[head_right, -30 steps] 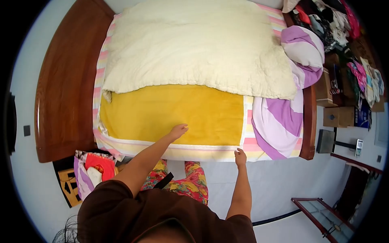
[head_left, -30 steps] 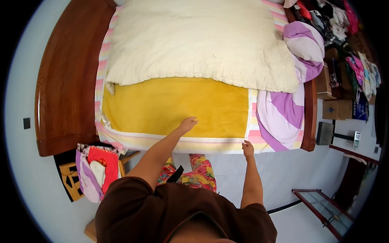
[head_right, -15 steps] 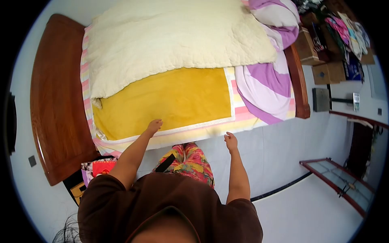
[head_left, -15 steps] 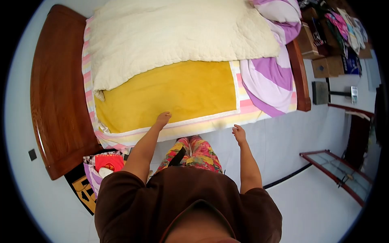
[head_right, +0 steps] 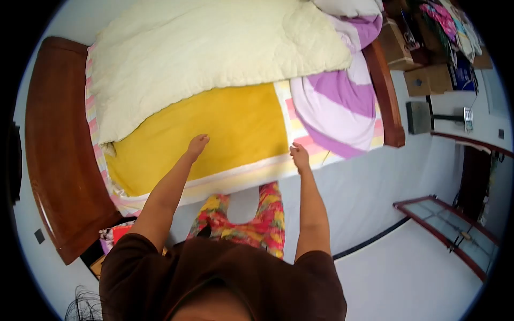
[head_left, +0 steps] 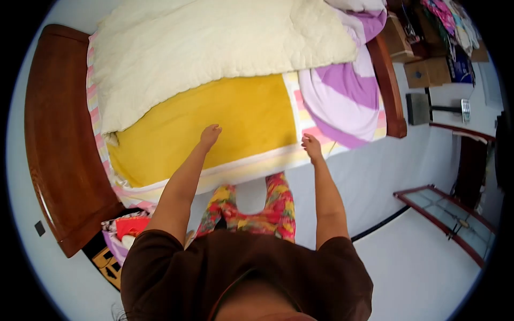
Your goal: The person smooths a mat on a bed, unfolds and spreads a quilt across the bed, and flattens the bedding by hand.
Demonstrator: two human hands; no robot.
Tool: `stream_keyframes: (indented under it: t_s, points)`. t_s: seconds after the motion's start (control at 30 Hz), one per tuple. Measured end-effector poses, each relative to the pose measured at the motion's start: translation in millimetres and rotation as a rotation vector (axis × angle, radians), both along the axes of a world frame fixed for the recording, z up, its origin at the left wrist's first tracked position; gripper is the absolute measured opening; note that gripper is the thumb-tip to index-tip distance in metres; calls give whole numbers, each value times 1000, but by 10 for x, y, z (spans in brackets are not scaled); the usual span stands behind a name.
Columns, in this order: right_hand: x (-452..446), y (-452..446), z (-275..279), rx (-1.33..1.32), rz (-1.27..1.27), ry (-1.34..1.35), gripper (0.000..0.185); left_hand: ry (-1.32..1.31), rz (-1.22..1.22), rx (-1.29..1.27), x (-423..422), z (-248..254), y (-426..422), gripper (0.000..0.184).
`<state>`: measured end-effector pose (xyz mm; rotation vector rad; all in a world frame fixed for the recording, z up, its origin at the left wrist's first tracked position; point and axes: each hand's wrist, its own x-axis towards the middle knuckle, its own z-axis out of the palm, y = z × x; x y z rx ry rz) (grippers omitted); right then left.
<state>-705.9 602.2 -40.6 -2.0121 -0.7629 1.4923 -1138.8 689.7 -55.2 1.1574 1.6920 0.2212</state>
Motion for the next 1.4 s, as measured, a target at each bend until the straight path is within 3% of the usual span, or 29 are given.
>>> stream_keyframes:
  t_s: [0.17, 0.33, 0.57, 0.67, 0.77, 0.87, 0.9, 1.0, 1.03, 1.13, 1.23, 1.37, 1.4]
  points:
    - [472, 766, -310, 80, 238, -244, 44, 119, -197, 37, 927, -720, 558, 54]
    - [945, 1133, -739, 139, 453, -488, 47, 386, -436, 26, 1889, -1056, 900, 69]
    - [1276, 1184, -973, -393, 618, -773, 79, 613, -514, -213, 2317, -1285, 1396, 107]
    - [1583, 890, -1415, -486, 457, -953, 75, 680, -553, -201, 2408, -1345, 1364, 110]
    - [1936, 599, -1550, -478, 465, -1079, 66, 681, -566, -179, 2325, -1450, 1352, 110]
    - [2254, 506, -1650, -420, 626, -1226, 63, 683, -646, -184, 2251, -1557, 1432, 109]
    - [2342, 515, -1707, -275, 632, -1351, 52, 696, -678, -185, 2236, -1590, 1447, 109]
    - [2571, 711, -1879, -204, 765, -1392, 35, 708, -722, -198, 2216, -1711, 1469, 110]
    - [2587, 750, -1899, -21, 773, -1579, 17, 712, -729, -204, 2216, -1739, 1484, 110]
    - [2689, 772, -1904, -66, 963, -1377, 15, 694, -671, -267, 2277, -1694, 1518, 110]
    - [2871, 793, -1761, 56, 1014, -1190, 12, 672, -634, -274, 2314, -1679, 1529, 111]
    - [2949, 899, -1409, 187, 763, -1007, 16, 697, -595, -285, 2380, -1580, 1509, 110]
    - [2905, 924, -1273, 142, 583, -925, 14, 710, -591, -270, 2380, -1615, 1484, 110]
